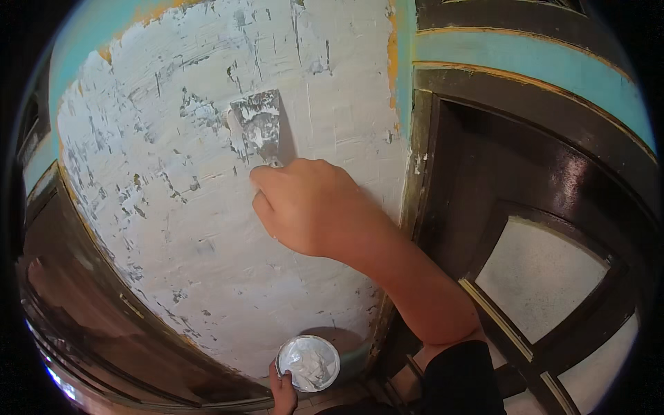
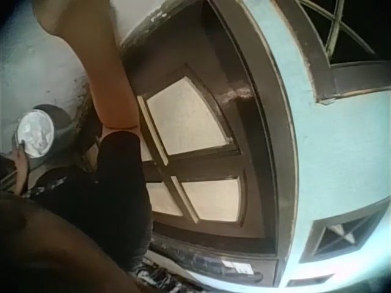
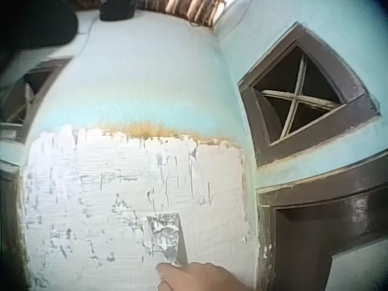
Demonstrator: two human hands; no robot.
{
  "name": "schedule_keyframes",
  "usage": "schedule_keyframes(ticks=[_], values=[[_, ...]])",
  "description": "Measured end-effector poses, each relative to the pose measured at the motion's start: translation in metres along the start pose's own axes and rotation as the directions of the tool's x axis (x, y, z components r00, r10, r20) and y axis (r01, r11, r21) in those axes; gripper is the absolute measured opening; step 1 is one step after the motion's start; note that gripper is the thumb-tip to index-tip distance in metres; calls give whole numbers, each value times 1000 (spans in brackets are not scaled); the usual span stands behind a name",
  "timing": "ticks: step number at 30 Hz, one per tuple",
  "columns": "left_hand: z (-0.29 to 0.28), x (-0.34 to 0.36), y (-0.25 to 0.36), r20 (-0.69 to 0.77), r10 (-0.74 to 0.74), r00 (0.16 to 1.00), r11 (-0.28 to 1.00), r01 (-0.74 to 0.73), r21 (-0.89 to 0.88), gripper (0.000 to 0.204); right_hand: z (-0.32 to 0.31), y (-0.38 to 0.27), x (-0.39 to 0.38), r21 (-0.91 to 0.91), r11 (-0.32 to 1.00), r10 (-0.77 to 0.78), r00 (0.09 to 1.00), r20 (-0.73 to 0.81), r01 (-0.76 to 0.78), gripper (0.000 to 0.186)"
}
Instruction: Applying plaster or wall compound to a wall surface using a putty knife to repair or smooth the surface.
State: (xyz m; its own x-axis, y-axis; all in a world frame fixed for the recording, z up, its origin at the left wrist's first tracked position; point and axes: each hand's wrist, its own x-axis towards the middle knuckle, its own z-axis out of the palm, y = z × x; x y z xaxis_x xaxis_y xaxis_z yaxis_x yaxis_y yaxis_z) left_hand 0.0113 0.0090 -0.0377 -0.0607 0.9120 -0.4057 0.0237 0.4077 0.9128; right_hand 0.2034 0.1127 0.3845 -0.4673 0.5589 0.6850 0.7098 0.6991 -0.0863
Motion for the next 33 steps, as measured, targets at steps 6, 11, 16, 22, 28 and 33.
schedule_keyframes(ticks=[6,11,16,22,28,33], values=[[11,0,8,-75,125,989,974,-137,-181,52,8,-2,1,-8,998,66,992,110,-66,14],[12,11,-7,-98,177,979,958,-194,-211,51,17,1,-3,-28,1000,11,998,65,-9,20],[14,7,-7,-109,212,971,946,-232,-227,51,20,1,-8,-24,999,44,992,115,-42,20],[11,1,-8,-84,219,972,957,-231,-176,52,26,-1,-15,-34,997,73,987,142,-68,20],[8,6,-23,-110,184,977,966,-200,-162,54,42,5,-23,-22,989,147,956,253,-147,15],[13,-10,-9,-137,132,982,972,-155,-174,49,59,9,-31,-32,982,187,932,310,-186,21]])
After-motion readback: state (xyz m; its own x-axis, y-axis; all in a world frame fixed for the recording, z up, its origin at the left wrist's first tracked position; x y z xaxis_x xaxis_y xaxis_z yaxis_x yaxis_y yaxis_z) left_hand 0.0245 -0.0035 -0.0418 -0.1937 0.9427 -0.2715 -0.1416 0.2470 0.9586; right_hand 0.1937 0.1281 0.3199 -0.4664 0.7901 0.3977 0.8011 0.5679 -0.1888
